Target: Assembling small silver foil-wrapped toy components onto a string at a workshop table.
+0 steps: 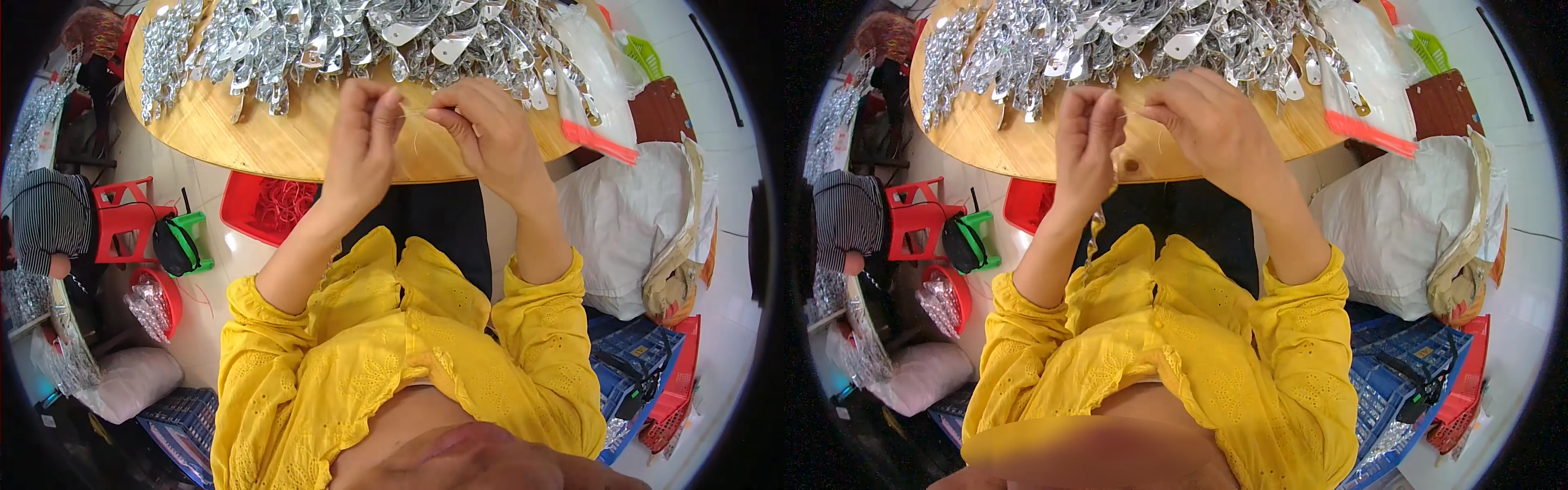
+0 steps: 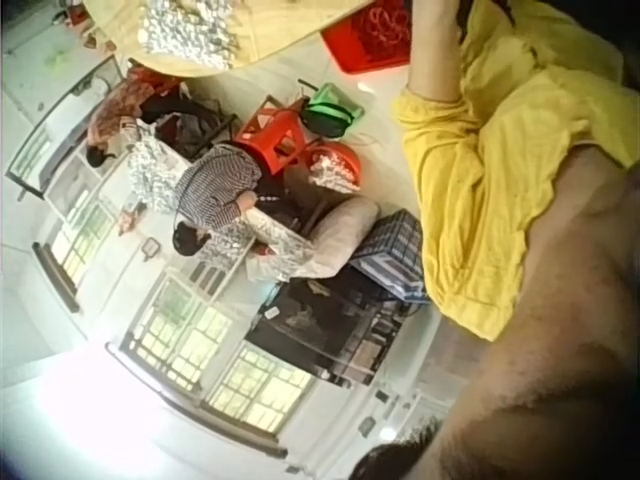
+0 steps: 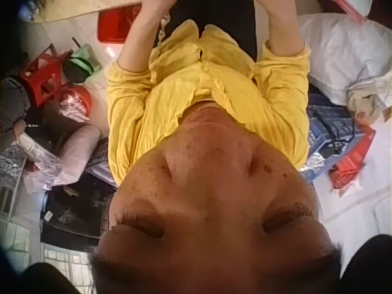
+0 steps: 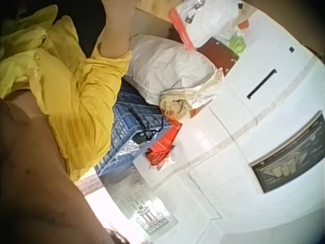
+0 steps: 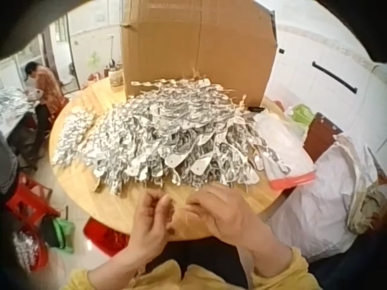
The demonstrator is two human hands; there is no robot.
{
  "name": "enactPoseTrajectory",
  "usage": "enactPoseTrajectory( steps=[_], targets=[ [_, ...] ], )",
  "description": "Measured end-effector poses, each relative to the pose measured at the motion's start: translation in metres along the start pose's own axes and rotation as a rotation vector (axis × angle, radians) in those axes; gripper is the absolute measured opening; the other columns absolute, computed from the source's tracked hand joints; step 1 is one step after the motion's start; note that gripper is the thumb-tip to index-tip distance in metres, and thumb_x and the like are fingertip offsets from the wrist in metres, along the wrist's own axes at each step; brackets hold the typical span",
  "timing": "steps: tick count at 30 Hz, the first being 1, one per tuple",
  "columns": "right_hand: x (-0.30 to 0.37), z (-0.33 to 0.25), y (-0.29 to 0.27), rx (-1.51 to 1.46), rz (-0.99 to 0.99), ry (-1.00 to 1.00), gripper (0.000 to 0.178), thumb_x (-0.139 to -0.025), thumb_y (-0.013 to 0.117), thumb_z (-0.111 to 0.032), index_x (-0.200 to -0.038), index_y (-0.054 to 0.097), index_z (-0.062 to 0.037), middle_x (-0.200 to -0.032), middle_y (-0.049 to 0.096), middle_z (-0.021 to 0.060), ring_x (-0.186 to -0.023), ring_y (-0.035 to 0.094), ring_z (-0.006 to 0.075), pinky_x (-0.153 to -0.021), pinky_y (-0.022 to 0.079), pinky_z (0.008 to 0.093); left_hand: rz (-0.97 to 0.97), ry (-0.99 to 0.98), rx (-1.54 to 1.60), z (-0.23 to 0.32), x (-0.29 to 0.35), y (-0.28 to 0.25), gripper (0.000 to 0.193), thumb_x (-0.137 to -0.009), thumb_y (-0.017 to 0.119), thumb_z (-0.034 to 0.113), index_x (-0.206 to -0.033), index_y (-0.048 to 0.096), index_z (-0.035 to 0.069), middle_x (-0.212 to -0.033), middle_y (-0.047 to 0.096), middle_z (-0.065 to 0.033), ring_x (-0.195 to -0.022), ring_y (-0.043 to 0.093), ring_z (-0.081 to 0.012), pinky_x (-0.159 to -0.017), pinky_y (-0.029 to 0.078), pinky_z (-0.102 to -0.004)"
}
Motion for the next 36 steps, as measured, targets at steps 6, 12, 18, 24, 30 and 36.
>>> enactPoseTrajectory(
  steps=[6, 12, 18, 24, 30, 36],
  targets=[
    [0.026, 0.020, 0.004, -0.408, -0.041, 0.459, 0.007, -0.074, 0.057, -0.004, -0.078, 0.053, 0.0003, -0.068, 0.053, 0.0016, -0.062, 0.049, 0.0077, -0.055, 0.039, 0.0196, 0.057, 0.017, 0.121, 0.002, 0.002, -0.011, 0.010, -0.086, 0.039, 0.012, -0.083, 0.037, 0.003, -0.060, 0.038, 0.0008, -0.049, 0.031, -0.0032, -0.045, 0.027, -0.0158],
    [0.034, 0.025, 0.009, -0.735, 0.102, 0.611, 0.008, -0.077, 0.056, -0.007, -0.082, 0.054, -0.0008, -0.068, 0.054, 0.0010, -0.060, 0.048, 0.0062, -0.056, 0.039, 0.0171, 0.056, 0.012, 0.182, -0.005, 0.002, -0.017, 0.010, -0.086, 0.040, 0.013, -0.084, 0.038, 0.004, -0.059, 0.038, 0.0009, -0.048, 0.030, -0.0033, -0.044, 0.026, -0.0159],
    [0.034, 0.024, 0.006, -0.844, 0.241, 0.641, 0.008, -0.078, 0.054, -0.008, -0.082, 0.053, -0.0013, -0.067, 0.054, 0.0032, -0.058, 0.048, 0.0071, -0.052, 0.038, 0.0173, 0.070, -0.025, 0.247, -0.004, 0.001, -0.015, 0.009, -0.086, 0.040, 0.013, -0.084, 0.038, 0.004, -0.059, 0.038, 0.0014, -0.049, 0.030, -0.0033, -0.044, 0.026, -0.0160],
    [0.021, 0.014, -0.004, -0.763, 0.342, 0.439, 0.009, -0.072, 0.059, -0.006, -0.078, 0.054, -0.0004, -0.068, 0.055, 0.0046, -0.062, 0.050, 0.0102, -0.055, 0.040, 0.0185, -0.007, -0.101, 0.139, -0.002, -0.001, -0.014, 0.010, -0.086, 0.042, 0.013, -0.083, 0.040, 0.004, -0.073, 0.049, -0.0034, -0.056, 0.042, -0.0049, -0.050, 0.033, -0.0157],
    [-0.012, -0.008, -0.021, -0.128, 0.125, -0.161, 0.016, -0.058, 0.069, -0.007, -0.069, 0.059, -0.0029, -0.071, 0.056, 0.0053, -0.066, 0.052, 0.0160, -0.058, 0.040, 0.0228, -0.138, 0.092, 0.130, 0.017, -0.018, -0.007, 0.009, -0.083, 0.047, 0.010, -0.084, 0.049, 0.001, -0.101, 0.052, -0.0102, -0.078, 0.053, -0.0104, -0.073, 0.041, -0.0216],
    [-0.024, -0.005, -0.024, -0.076, 0.174, -0.171, 0.016, -0.056, 0.069, -0.007, -0.069, 0.060, -0.0038, -0.076, 0.059, 0.0065, -0.071, 0.053, 0.0168, -0.061, 0.041, 0.0245, -0.195, 0.025, 0.141, 0.027, -0.024, 0.001, 0.011, -0.080, 0.051, 0.008, -0.083, 0.055, -0.002, -0.086, 0.057, -0.0063, -0.076, 0.052, -0.0080, -0.071, 0.040, -0.0193]
  ],
)
Point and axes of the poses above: each hand's wrist, its own x-axis away from the middle knuckle, its own y-axis out of the palm, z = x × y, the point moved 3 cm from there along -x, towards the middle knuckle
